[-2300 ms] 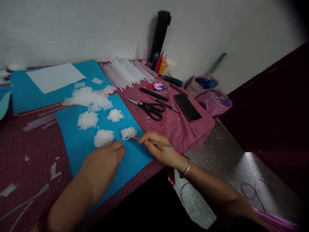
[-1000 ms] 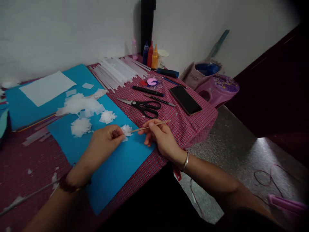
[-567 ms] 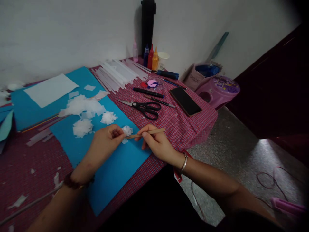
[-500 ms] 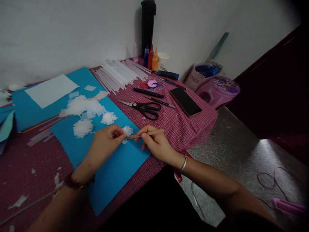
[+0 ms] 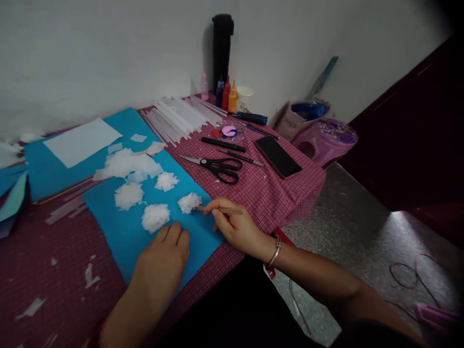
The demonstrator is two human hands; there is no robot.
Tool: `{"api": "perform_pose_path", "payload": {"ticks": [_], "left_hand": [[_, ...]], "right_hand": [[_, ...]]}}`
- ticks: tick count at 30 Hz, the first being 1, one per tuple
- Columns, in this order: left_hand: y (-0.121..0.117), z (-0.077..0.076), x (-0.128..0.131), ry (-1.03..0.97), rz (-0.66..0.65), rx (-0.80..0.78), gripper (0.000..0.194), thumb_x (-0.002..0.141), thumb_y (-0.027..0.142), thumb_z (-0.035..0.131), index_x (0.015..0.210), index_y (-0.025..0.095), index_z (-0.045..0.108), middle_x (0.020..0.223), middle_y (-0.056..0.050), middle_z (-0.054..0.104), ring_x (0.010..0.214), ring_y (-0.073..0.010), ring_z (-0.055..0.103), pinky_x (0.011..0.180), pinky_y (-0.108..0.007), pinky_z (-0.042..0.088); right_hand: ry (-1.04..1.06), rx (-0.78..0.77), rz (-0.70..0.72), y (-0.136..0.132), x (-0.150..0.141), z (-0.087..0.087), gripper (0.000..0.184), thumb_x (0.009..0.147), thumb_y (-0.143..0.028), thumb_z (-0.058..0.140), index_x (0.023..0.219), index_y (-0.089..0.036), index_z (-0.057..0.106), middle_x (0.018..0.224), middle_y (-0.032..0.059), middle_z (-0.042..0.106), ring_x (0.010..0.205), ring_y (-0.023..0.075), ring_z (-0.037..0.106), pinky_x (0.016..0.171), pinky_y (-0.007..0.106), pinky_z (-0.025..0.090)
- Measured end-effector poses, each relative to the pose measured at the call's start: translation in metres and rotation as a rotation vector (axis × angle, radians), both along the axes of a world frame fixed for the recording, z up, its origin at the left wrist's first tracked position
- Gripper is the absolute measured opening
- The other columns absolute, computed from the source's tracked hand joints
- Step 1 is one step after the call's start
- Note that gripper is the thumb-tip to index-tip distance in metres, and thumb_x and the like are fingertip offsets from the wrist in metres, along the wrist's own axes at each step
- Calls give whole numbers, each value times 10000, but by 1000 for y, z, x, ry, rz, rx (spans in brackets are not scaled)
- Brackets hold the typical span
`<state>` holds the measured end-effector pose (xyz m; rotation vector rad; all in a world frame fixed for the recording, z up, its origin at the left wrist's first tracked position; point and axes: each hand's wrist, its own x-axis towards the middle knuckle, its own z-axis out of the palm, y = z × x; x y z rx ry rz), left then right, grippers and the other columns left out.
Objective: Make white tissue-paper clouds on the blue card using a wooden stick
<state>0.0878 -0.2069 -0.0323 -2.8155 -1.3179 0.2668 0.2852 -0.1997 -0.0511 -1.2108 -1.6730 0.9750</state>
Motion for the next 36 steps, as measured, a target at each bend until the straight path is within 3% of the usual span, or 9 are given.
{"api": "perform_pose_path", "payload": {"ticks": [4,8,10,14,20,24,28,31,36], "left_hand": [[-6,-3,1,66,-14,47,279,843,62,425,946,107,680,1109,-190,650,1012,-315,611,853,-427,520],[-6,-3,2,69,5,75,295,835,47,423,950,114,686,1092,-185,663,977,-300,623,816,-408,534],[-7,-5,2,54,-7,104,301,828,40,424,939,129,689,1096,-172,666,965,-287,624,809,-393,534],[-8,-10,2,-2,13,132,323,820,18,411,940,139,685,1114,-168,662,975,-284,620,802,-387,533],[-3,2,-2,-200,102,-84,219,850,93,464,859,169,669,955,-110,686,888,-236,648,773,-346,534],[30,24,-48,-494,237,-3,232,908,256,418,883,196,641,893,-57,672,828,-188,652,738,-290,510],[88,37,-111,-504,528,194,227,869,326,453,848,205,644,875,-55,676,797,-216,640,714,-328,474],[128,30,-135,-559,557,182,267,837,374,479,896,191,665,961,-97,674,901,-267,630,778,-381,479],[165,6,-125,-652,469,53,334,687,323,619,999,224,682,1128,-87,665,1100,-281,580,958,-389,429]], "right_hand": [[-169,175,88,-5,-2,-3,204,948,-156,406,1050,-192,580,1027,65,639,940,154,611,838,293,498],[-466,248,279,-11,4,6,223,961,-188,408,1080,-191,597,1127,114,598,988,198,590,845,345,495],[-462,240,330,-13,12,15,238,962,-177,407,1102,-201,598,1143,109,593,991,195,590,848,347,490],[-54,91,217,-11,32,30,222,978,-222,399,1052,-200,607,1013,67,636,897,150,611,804,295,495],[536,-235,46,21,34,17,227,965,-360,448,907,-178,571,774,25,662,561,97,551,572,233,449],[594,-298,143,55,18,21,257,946,-394,479,892,-160,572,743,26,657,546,90,547,541,216,422],[540,-281,209,82,4,27,278,930,-422,501,886,-156,569,731,22,646,543,93,554,534,220,419],[535,-297,208,91,1,22,299,919,-451,505,877,-159,557,716,12,632,522,88,540,519,222,407],[471,-347,200,91,7,14,327,926,-471,482,889,-154,553,707,9,618,530,85,525,524,223,396]]}}
